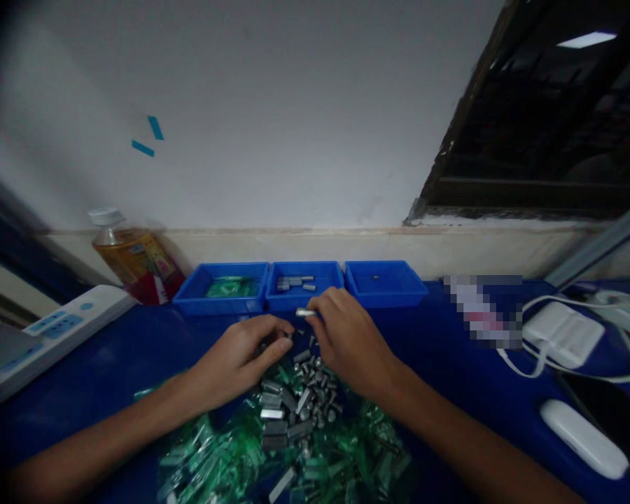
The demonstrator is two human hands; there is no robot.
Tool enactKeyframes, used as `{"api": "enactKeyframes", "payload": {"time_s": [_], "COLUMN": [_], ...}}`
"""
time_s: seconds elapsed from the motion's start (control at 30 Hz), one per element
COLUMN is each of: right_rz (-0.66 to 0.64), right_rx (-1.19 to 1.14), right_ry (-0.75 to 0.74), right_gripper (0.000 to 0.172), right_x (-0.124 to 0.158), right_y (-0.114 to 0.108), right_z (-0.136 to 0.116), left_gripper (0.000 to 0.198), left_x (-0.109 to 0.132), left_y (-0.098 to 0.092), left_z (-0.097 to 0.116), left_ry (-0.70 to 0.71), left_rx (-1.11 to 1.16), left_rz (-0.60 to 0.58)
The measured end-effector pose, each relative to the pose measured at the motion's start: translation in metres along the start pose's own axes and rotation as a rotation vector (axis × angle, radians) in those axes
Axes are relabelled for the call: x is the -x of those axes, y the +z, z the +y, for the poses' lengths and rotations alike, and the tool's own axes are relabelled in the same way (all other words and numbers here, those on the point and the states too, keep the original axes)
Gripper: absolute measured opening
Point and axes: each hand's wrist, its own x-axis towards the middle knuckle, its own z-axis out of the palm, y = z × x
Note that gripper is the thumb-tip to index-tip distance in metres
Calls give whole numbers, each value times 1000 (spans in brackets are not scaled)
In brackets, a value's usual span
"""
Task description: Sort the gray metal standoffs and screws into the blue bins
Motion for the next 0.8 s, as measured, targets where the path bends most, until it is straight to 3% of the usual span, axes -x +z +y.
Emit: {"api": "enactKeyframes", "payload": {"time_s": [0.13,0.33,0.47,0.8], "right_rz": [-77,-559,-818,-788], "right_rx": [64,192,183,259], "right_ry": [154,317,327,309], "right_gripper": [6,16,19,25], "right_x": [-37,-89,-107,-105], "right_y": [-10,4,21,40], "right_z": [30,39,43,55], "left_gripper": [24,24,25,23], "left_x": [7,11,14,17], "left_y": [-4,-4,-4,-3], "left_z": [-1,5,9,8], "left_ry": [97,163,165,190], "left_rx": [-134,-172,-225,-250], "left_rz": [-110,-196,-226,-252]}}
